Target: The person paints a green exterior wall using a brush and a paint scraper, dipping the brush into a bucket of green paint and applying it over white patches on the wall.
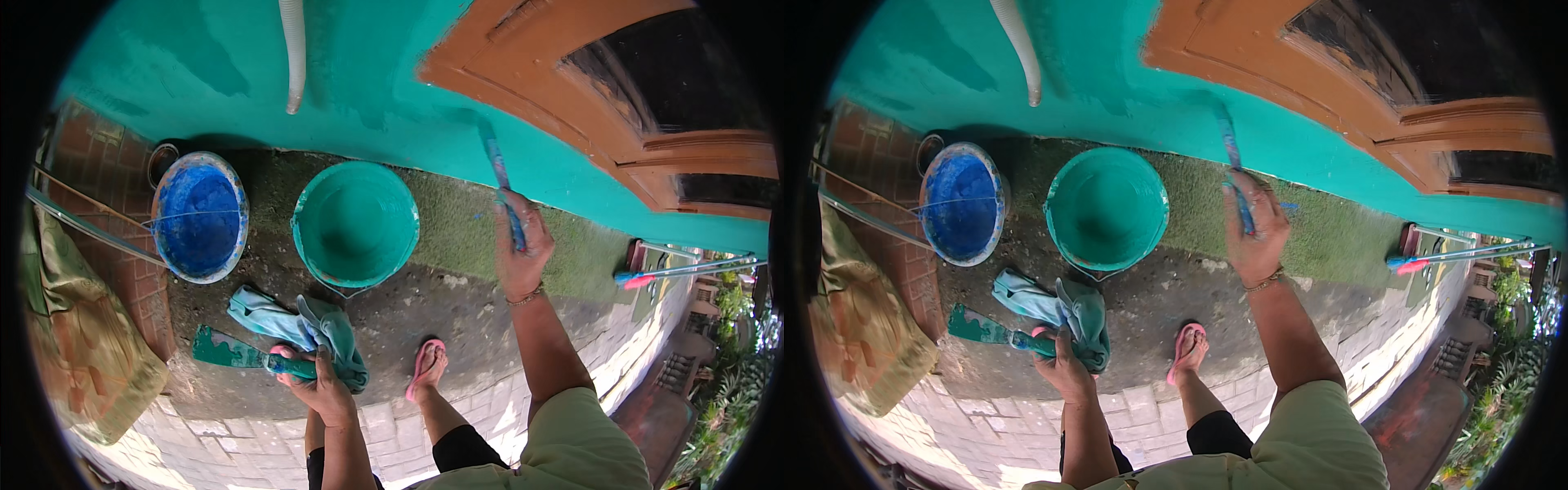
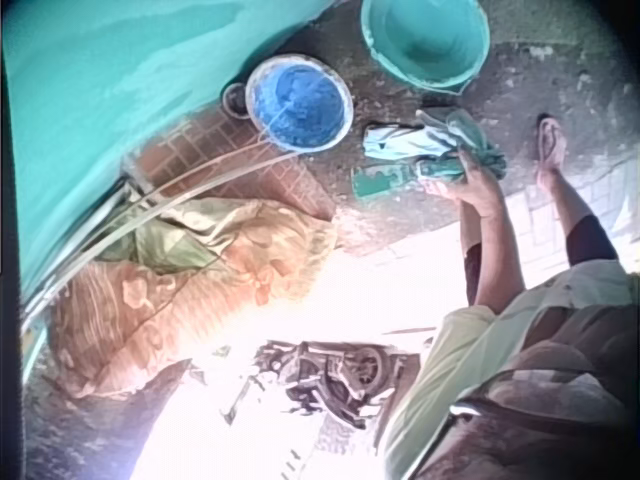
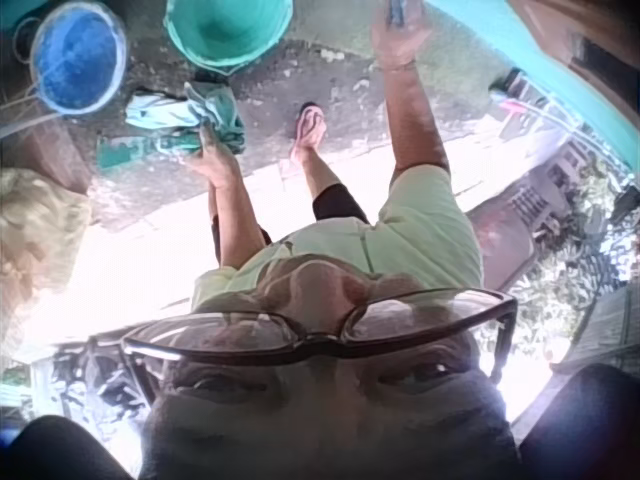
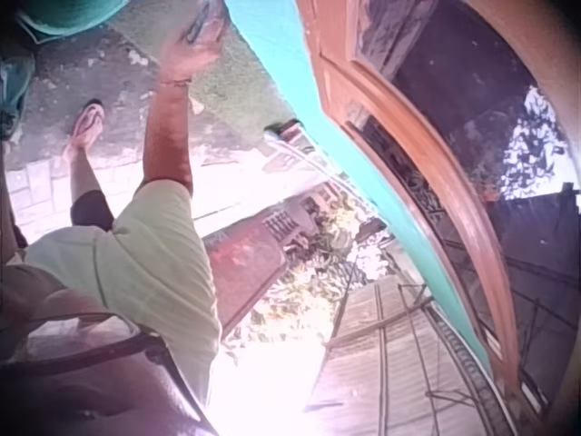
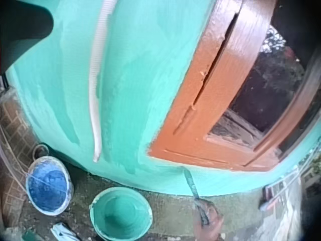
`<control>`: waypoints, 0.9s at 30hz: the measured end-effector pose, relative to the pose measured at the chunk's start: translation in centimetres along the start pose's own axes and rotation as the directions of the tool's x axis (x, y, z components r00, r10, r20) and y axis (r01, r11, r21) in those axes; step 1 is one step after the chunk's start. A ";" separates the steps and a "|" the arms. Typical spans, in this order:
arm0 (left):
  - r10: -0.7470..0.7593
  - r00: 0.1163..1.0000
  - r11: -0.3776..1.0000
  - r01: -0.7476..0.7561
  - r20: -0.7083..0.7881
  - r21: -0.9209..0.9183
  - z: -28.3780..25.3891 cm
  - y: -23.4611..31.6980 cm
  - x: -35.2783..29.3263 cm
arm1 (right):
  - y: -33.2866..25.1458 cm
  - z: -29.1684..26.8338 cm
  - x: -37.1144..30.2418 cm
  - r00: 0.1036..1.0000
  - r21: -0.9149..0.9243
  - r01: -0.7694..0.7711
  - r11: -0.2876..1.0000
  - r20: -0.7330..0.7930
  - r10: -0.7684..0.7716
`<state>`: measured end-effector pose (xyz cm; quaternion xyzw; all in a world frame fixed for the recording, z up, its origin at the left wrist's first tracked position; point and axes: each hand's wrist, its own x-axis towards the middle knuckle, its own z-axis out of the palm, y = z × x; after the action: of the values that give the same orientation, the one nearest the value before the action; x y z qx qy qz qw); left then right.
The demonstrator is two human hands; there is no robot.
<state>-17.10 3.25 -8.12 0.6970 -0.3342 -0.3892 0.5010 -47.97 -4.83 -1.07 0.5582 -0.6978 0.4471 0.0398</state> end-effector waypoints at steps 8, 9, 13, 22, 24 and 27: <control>-0.205 0.978 0.964 0.197 -0.028 -0.181 1.0 2.3 -0.8 | -1.3 5.1 1.8 0.998 0.107 0.060 0.993 0.005 -0.061; -0.205 0.978 0.964 0.196 -0.033 -0.177 0.9 2.4 -0.8 | -0.9 4.3 1.9 0.999 0.090 0.038 0.995 0.004 -0.039; -0.172 0.984 0.974 0.162 -0.047 -0.159 0.8 2.2 -0.7 | 2.6 1.4 0.3 0.995 0.021 -0.054 0.998 -0.086 0.056; -0.108 0.994 0.988 0.107 -0.008 -0.110 0.7 0.8 -0.9 | -2.5 4.2 -0.3 0.997 0.184 -0.067 0.981 -0.030 0.074; -0.095 0.995 0.990 0.095 0.001 -0.101 1.0 0.9 -1.1 | -2.5 5.7 0.9 0.999 0.192 -0.024 0.981 -0.033 0.031; -0.051 0.999 0.996 0.052 0.008 -0.068 1.1 0.6 -1.2 | -0.3 5.6 1.3 0.997 0.188 -0.005 0.982 -0.072 0.018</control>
<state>-18.69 3.68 -7.50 0.6867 -0.3043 -0.4155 0.5131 -45.74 -9.48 -3.53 0.5386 -0.6539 0.5312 0.0101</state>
